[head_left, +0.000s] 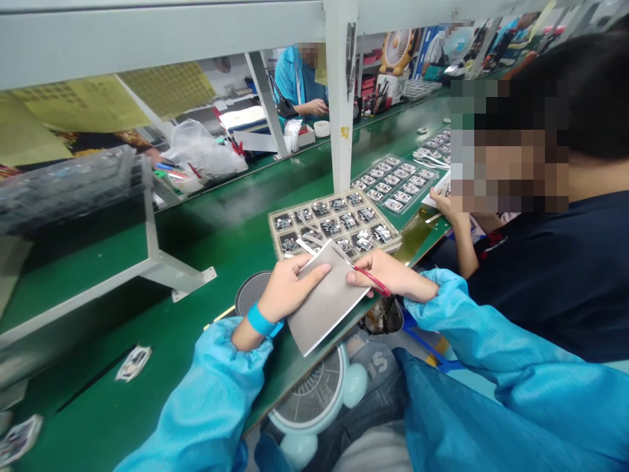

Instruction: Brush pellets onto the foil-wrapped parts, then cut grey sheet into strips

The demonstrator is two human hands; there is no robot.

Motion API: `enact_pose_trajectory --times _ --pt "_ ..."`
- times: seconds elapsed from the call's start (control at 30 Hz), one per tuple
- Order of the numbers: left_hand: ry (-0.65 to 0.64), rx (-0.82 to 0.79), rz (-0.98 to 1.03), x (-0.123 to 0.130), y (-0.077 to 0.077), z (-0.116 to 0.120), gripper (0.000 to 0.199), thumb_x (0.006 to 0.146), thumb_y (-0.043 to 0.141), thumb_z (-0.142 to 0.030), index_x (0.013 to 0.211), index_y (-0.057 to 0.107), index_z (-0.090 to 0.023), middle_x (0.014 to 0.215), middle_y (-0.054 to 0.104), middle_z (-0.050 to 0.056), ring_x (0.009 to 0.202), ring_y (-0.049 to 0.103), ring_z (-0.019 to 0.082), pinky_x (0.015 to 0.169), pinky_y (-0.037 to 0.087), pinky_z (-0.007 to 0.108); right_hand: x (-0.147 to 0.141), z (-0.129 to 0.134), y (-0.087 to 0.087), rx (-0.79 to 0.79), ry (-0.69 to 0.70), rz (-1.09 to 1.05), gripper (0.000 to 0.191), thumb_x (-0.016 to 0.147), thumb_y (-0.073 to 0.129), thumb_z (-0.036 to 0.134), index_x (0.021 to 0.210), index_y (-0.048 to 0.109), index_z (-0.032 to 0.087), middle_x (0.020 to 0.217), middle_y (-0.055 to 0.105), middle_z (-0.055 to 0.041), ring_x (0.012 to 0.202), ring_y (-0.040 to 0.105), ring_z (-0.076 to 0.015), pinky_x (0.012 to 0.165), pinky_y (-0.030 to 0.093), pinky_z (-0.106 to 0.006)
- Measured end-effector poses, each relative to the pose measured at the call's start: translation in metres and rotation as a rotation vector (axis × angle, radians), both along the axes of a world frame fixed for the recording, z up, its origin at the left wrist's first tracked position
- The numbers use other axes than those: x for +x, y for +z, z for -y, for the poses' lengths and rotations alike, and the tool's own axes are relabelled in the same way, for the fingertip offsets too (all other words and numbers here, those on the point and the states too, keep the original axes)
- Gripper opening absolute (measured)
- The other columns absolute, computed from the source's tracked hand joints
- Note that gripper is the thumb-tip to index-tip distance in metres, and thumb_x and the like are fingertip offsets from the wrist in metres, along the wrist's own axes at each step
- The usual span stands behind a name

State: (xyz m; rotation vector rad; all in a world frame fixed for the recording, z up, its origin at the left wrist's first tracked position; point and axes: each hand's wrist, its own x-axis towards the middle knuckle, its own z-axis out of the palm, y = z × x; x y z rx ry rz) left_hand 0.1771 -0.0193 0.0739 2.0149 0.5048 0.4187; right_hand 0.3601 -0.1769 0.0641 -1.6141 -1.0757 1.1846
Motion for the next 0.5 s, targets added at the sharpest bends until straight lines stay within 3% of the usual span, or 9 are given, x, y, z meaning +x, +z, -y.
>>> enact_pose_trajectory --times 0.37,0.5 --pt "0.004 0.000 0.007 0.001 0.002 0.001 0.038 0.088 0.067 -0.052 0.085 0.074 -0.015 0.078 0.071 0.003 0.068 0.062 0.016 0.056 0.046 0.022 0.001 -0.012 0.014 -0.030 -0.014 0.100 0.061 0.067 0.076 0.073 0.061 0.066 0.014 0.049 0.054 0.0009 0.044 0.049 -0.0104 0.041 0.030 -0.022" --pt "0.010 -0.025 0.018 0.002 -0.001 -0.007 0.040 0.087 0.068 -0.054 0.085 0.073 -0.014 0.076 0.069 0.003 0.068 0.060 0.016 0.056 0.045 0.022 0.005 -0.028 0.014 0.042 0.025 0.137 0.060 0.068 0.076 0.072 0.057 0.064 0.014 0.050 0.054 0.0017 0.046 0.044 -0.0080 0.045 0.027 -0.022"
